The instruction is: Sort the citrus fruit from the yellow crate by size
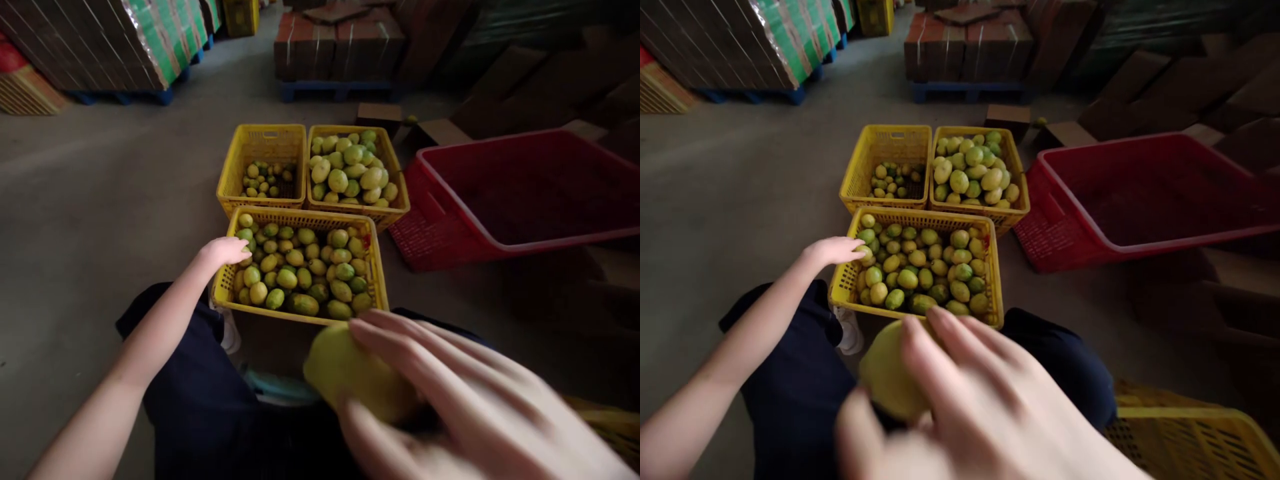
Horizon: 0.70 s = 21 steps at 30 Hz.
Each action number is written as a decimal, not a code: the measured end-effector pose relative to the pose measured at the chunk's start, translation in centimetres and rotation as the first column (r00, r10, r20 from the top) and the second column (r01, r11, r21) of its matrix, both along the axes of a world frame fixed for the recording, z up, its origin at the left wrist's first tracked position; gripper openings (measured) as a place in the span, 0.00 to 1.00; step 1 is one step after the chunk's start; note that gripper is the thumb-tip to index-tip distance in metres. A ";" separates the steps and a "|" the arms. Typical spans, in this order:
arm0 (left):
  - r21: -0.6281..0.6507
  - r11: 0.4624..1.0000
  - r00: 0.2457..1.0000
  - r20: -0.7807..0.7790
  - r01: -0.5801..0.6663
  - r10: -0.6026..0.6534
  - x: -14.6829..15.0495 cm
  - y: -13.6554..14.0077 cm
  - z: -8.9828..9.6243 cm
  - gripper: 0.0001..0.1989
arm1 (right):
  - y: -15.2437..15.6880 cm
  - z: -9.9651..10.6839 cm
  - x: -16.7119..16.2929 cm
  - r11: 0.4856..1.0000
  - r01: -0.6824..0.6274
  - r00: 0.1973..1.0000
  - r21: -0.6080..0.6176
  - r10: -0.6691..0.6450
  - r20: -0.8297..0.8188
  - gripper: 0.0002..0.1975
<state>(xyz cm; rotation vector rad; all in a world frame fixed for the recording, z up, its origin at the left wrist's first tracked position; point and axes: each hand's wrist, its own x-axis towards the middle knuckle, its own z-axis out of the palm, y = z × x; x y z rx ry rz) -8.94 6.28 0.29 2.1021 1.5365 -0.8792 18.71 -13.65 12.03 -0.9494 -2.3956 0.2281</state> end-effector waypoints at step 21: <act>0.096 0.987 0.989 0.063 0.127 -0.133 4.5 -3.1 -15.2 0.08 | 8.4 -9.9 1.4 0.988 0.145 0.970 -0.044 -0.133 0.204 0.29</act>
